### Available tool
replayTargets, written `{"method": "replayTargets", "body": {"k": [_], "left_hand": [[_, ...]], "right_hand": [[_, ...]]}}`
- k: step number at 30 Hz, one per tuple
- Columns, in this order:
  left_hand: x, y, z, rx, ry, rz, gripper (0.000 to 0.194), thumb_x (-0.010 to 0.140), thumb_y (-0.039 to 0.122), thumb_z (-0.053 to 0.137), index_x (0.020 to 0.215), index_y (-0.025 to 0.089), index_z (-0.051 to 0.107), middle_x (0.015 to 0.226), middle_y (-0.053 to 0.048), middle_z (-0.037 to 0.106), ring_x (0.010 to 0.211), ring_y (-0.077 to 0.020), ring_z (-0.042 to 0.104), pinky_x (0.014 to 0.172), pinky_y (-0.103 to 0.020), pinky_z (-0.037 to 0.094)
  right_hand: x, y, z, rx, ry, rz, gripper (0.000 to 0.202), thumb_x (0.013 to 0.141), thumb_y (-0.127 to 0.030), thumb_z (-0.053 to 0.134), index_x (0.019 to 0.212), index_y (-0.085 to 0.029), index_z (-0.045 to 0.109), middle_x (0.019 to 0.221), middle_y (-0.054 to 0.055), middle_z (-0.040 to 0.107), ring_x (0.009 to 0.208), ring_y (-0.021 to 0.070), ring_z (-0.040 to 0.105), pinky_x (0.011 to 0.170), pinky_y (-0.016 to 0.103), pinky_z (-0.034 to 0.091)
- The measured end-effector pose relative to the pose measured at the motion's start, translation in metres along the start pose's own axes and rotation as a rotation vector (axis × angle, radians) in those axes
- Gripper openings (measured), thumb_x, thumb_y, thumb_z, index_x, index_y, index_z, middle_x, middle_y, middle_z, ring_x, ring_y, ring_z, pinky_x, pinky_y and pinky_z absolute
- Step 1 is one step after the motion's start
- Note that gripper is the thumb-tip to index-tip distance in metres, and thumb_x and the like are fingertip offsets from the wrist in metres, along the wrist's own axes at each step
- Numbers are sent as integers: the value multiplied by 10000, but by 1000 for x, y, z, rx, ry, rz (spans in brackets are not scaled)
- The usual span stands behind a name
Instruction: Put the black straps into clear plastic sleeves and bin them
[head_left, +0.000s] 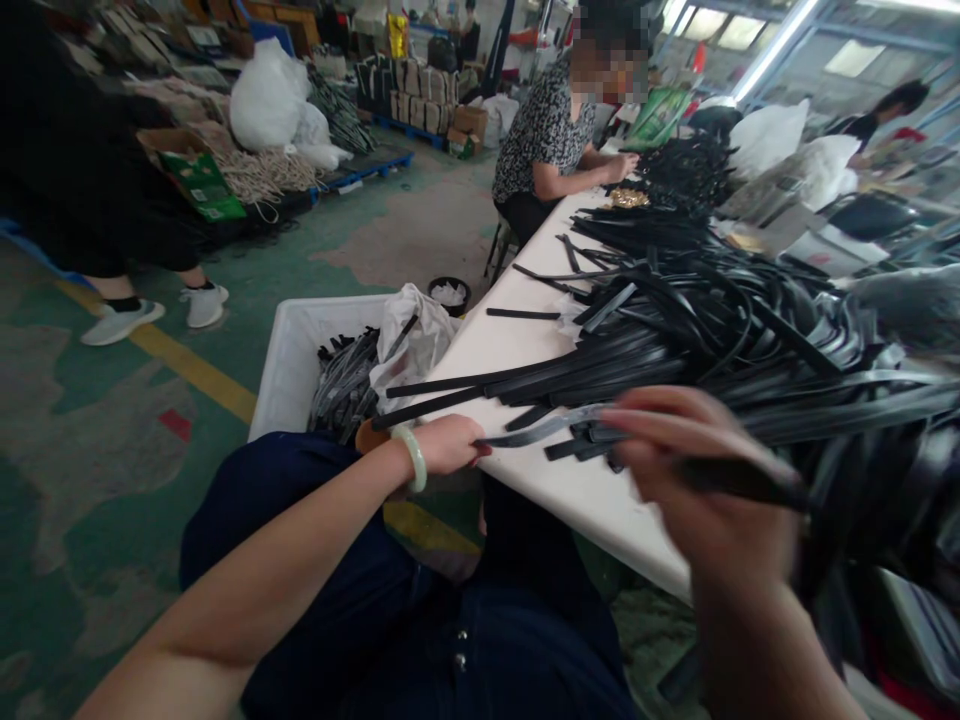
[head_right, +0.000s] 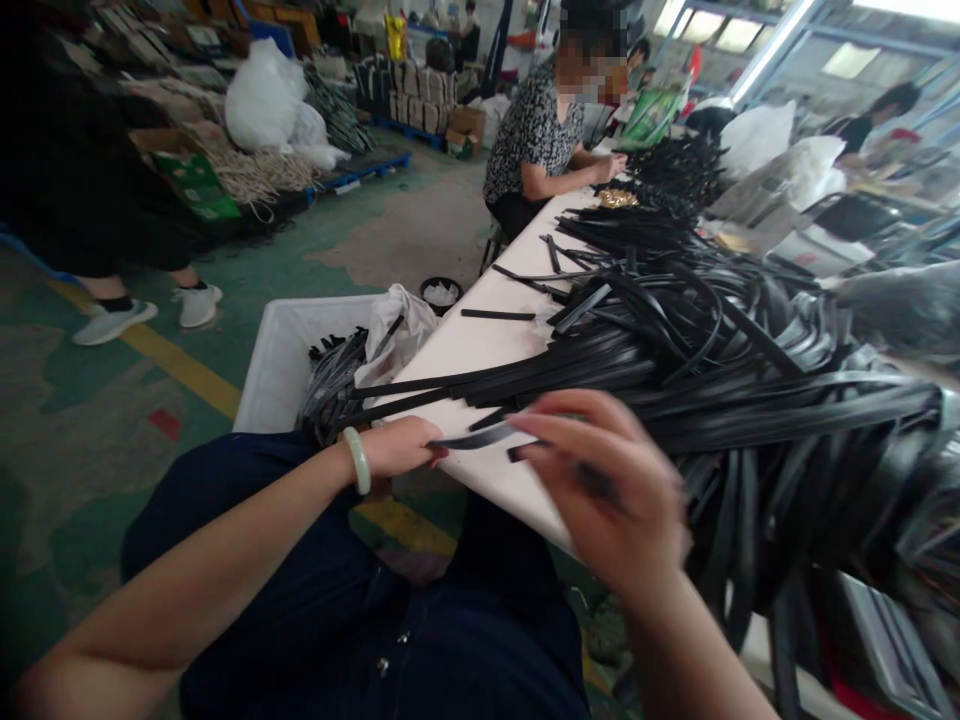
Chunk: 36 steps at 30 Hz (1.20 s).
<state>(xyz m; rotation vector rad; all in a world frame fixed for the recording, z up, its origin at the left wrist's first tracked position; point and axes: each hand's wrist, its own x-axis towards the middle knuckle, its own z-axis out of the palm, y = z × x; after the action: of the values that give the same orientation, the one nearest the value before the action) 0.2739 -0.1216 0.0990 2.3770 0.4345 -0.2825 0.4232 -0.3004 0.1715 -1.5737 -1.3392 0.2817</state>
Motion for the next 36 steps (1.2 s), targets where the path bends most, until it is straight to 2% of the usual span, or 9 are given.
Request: {"method": "replayTargets", "body": {"k": [5,9,14,19,23,27,30,33,36], "left_hand": [[-5,2,4,-8,15,64,217,861,315,528,862,154,673,857,-53,683,806,-176,607,701,-239,424],[-14,-13,-6,-19,-17,60,256,924,279,422,889,151,641,927,-56,662,879,-165,589,784,-243,423],[-16,-9,-4,-23,-67,109,231,948,290,401,935,164,595,937,-54,648,878,-169,586,781,-256,422],[-13,14,6,-109,-90,225,149,881,286,572,967,166,552,909,-42,644,830,-168,598,714,-245,430],[-17,19,7,-181,-96,317,384,727,313,759,976,123,538,921,-85,657,840,-200,616,696,-250,445],[-39,5,-21,-90,-69,122,283,772,301,702,969,150,567,889,-42,657,819,-175,611,692,-236,435],[-61,1,-47,35,161,-73,200,914,227,449,818,148,605,856,-61,663,835,-171,617,712,-242,422],[-83,9,-52,140,295,-171,249,916,250,408,822,152,616,820,-84,671,782,-198,632,662,-267,419],[-107,17,-42,213,258,-187,187,876,223,445,824,173,617,794,-79,677,746,-211,639,614,-277,403]], "right_hand": [[1,32,46,-439,-508,167,284,888,-178,512,1126,-188,666,1173,124,650,1065,243,620,900,349,475],[1,55,38,-624,-542,168,187,895,-235,514,906,-175,691,865,85,680,831,226,648,746,301,470],[-1,52,26,-567,-481,38,248,830,-117,520,978,-199,701,863,53,657,795,194,624,705,265,443],[-2,42,40,-449,-540,-68,299,760,-34,495,906,-190,705,830,49,640,760,181,599,690,258,439],[-6,30,51,-422,-637,-113,284,706,-2,479,792,-173,688,797,53,627,756,182,596,669,250,447],[9,22,33,-593,-520,-108,335,739,-37,472,932,-179,706,844,64,656,757,203,617,687,287,472],[29,11,24,-671,-430,-142,328,784,-95,488,1026,-181,693,988,90,677,832,228,641,742,323,490],[41,-9,43,-602,-512,-231,405,849,-223,537,1252,-197,575,1221,108,625,989,244,634,809,330,491],[43,-28,77,-668,-696,-247,253,870,-273,560,1105,-209,629,1001,87,696,865,236,660,699,300,480]]}}
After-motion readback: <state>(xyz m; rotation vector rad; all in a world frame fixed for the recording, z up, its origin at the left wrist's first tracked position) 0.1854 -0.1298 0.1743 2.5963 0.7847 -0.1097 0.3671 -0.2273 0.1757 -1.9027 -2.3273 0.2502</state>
